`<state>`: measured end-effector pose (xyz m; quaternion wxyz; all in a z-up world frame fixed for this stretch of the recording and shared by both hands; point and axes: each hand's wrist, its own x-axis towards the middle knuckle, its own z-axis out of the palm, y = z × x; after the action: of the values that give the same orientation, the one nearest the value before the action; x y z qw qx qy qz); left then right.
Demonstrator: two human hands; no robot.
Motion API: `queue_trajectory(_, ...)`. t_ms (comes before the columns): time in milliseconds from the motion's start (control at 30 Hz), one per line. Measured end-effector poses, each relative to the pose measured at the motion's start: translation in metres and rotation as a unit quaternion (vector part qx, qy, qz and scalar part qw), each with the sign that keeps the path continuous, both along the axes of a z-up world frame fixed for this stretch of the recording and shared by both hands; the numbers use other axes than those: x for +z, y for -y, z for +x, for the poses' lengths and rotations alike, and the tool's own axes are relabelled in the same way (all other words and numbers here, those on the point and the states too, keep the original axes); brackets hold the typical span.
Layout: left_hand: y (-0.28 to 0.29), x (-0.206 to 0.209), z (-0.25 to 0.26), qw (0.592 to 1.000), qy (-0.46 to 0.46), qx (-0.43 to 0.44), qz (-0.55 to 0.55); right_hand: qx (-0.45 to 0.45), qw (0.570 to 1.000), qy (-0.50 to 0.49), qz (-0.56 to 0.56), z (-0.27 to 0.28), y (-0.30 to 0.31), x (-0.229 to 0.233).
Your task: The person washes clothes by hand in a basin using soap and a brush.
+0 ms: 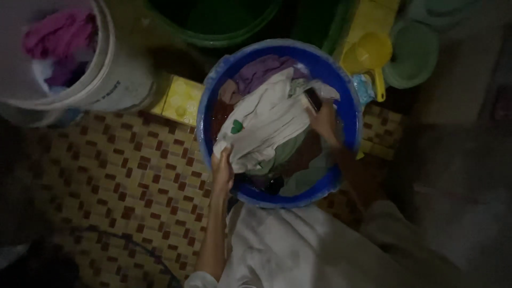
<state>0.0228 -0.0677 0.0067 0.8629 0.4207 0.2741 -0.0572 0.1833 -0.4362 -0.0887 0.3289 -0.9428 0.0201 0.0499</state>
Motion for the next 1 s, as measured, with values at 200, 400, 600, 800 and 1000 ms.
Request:
queue_trajectory(200, -0.009, -0.027, 0.008, 0.993, 0.045, -0.060, 0.092, 0.202, 0.960, 0.104, 0.164, -0.049, -0.056, 0.012)
queue_trajectory(400, -0.017, 0.009, -0.001, 0.944, 0.086, -0.213, 0.236, 0.143, 0.981, 0.055, 0.121, -0.066, -0.075, 0.022)
queue_trajectory(600, -0.055, -0.008, -0.030, 0.898, 0.046, -0.376, 0.224, 0.190, 0.973, -0.115, 0.066, -0.072, -0.026, 0.116)
queue_trajectory(800, -0.041, 0.081, -0.027, 0.822, 0.114, -0.543, 0.131, 0.255, 0.937, -0.236, -0.042, -0.094, 0.050, 0.206)
queue_trajectory(1000, -0.041, 0.073, -0.008, 0.814, -0.040, -0.565, 0.129, 0.251, 0.937, -0.240, -0.038, -0.066, 0.059, 0.263)
